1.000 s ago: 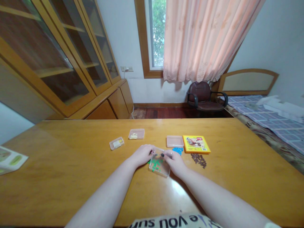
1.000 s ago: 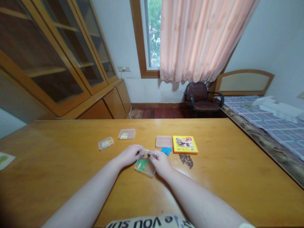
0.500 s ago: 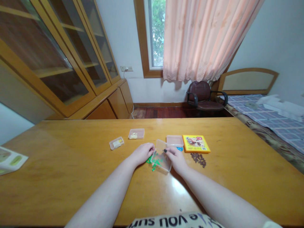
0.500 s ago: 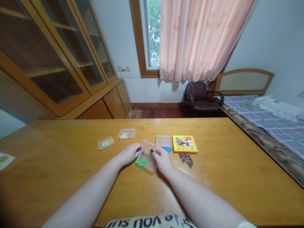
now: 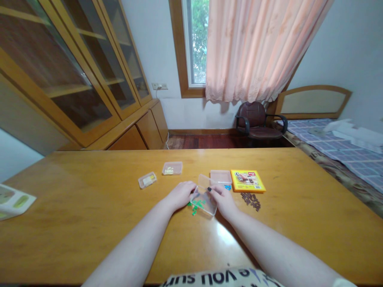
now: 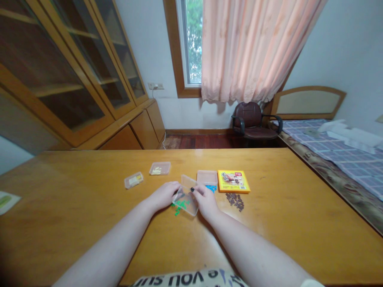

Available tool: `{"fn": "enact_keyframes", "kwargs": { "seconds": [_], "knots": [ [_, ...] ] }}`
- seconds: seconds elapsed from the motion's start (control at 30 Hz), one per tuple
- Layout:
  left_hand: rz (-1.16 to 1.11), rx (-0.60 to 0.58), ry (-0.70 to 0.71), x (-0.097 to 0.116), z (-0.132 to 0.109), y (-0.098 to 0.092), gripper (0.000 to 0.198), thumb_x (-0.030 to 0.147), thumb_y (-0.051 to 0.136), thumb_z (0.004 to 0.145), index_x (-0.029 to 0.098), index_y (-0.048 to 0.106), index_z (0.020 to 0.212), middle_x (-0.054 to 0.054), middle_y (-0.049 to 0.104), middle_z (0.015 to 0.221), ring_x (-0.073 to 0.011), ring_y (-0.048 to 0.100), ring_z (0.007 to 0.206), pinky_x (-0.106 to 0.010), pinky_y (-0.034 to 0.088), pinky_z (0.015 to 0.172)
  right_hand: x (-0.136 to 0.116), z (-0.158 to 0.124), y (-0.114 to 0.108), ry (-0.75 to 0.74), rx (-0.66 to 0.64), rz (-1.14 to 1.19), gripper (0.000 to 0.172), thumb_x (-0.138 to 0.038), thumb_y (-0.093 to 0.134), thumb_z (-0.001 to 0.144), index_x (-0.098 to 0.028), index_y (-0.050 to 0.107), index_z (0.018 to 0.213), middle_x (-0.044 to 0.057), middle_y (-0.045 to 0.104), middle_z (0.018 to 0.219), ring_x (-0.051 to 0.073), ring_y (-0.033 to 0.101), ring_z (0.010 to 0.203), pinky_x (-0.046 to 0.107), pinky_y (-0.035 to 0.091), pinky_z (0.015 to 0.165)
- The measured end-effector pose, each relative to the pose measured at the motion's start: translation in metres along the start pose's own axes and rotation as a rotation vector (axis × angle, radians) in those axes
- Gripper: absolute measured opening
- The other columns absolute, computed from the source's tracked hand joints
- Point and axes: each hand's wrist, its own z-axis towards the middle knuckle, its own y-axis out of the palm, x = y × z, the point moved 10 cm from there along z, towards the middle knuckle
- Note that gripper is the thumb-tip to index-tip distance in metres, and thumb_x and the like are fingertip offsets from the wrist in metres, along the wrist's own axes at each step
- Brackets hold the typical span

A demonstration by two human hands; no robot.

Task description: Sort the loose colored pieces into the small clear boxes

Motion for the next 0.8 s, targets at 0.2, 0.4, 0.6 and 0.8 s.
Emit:
{"fn": "enact_keyframes", "kwargs": {
  "seconds": [0.2,0.4,0.6,0.8],
  "knots": [
    [0.018,-0.002,-0.001,0.002,-0.001,-0.004,0.021,0.037,0.049,0.081,0.019,0.059,0.074,-0.003,0.061,0.077,-0.0162,0.053,0.071,-0.025,0.036,0.063,-0.001,0.000,-0.003,-0.023,0.013,0.007,0.024,-0.040,0.053,0.074,-0.017,0.060,0.070,0.000,0.056,0.063,0.014,0.049,0.061,0.024,0.037,0.055],
    [0.065,0.003,-0.009,-0.007,-0.003,-0.006,0.017,0.033,0.050,0.080,0.019,0.059,0.076,-0.004,0.061,0.078,-0.0172,0.055,0.073,-0.026,0.037,0.066,-0.005,0.000,-0.008,0.021,0.067,0.065,0.023,-0.040,0.056,0.070,-0.017,0.060,0.068,0.000,0.056,0.061,0.014,0.048,0.058,0.024,0.035,0.052],
    [0.052,-0.030,-0.007,-0.005,-0.006,-0.005,0.016,0.035,0.055,0.077,0.019,0.058,0.081,-0.005,0.062,0.084,-0.0188,0.056,0.077,-0.026,0.038,0.067,0.001,0.001,-0.019,0.097,0.188,0.209,0.026,-0.043,0.058,0.066,-0.017,0.060,0.068,0.001,0.057,0.059,0.013,0.047,0.053,0.025,0.034,0.049],
    [0.011,-0.044,-0.009,-0.005,-0.006,-0.002,0.010,0.027,0.053,0.078,0.019,0.059,0.080,-0.004,0.061,0.083,-0.0176,0.056,0.077,-0.026,0.038,0.068,0.011,0.003,-0.025,0.121,0.228,0.223,0.030,-0.045,0.060,0.065,-0.016,0.062,0.072,0.004,0.062,0.066,0.016,0.052,0.057,0.026,0.038,0.051]
  ]
}}
